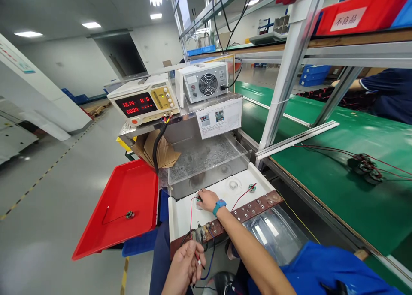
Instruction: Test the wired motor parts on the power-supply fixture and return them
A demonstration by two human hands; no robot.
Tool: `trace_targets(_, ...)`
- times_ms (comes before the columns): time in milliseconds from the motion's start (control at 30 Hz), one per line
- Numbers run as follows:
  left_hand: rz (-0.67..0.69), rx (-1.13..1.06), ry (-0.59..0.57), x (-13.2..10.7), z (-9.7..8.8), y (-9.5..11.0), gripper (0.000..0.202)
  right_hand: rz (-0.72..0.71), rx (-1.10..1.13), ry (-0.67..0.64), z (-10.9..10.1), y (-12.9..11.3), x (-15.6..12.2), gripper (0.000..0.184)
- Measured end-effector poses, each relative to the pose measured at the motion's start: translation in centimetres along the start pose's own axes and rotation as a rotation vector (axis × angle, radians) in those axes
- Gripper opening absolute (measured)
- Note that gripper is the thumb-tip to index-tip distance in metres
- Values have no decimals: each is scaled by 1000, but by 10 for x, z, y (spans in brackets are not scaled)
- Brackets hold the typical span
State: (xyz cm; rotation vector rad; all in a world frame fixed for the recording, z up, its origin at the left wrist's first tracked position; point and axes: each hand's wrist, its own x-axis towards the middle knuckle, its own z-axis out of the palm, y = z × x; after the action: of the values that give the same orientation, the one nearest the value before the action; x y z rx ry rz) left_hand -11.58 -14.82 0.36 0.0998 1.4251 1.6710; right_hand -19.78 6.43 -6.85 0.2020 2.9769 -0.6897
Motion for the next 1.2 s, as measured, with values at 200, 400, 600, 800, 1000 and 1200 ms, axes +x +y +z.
trace_targets(200, 103, 54, 37, 13, 5, 45, 47, 62, -8, -3, 8, 6, 3, 27)
trace_targets(400, 112, 122, 14, 40, 2, 57, 48, 81, -18, -22, 9, 4, 6, 26)
trace_targets(600, 204, 290, 5, 60, 3, 49, 46, 87, -2, -27, 13, 6, 9, 28)
trace_targets(800, 328, 676, 47, 82, -1, 38, 30, 66, -16, 12, 17, 9, 9, 27)
trace_targets(1000, 326, 938, 90, 106, -10, 24, 18, 70, -27, 4, 16, 9, 8, 29)
trace_targets(1200, 268, 1057, 104, 119, -16, 12, 18, 61, -11, 20, 15, 9, 8, 31)
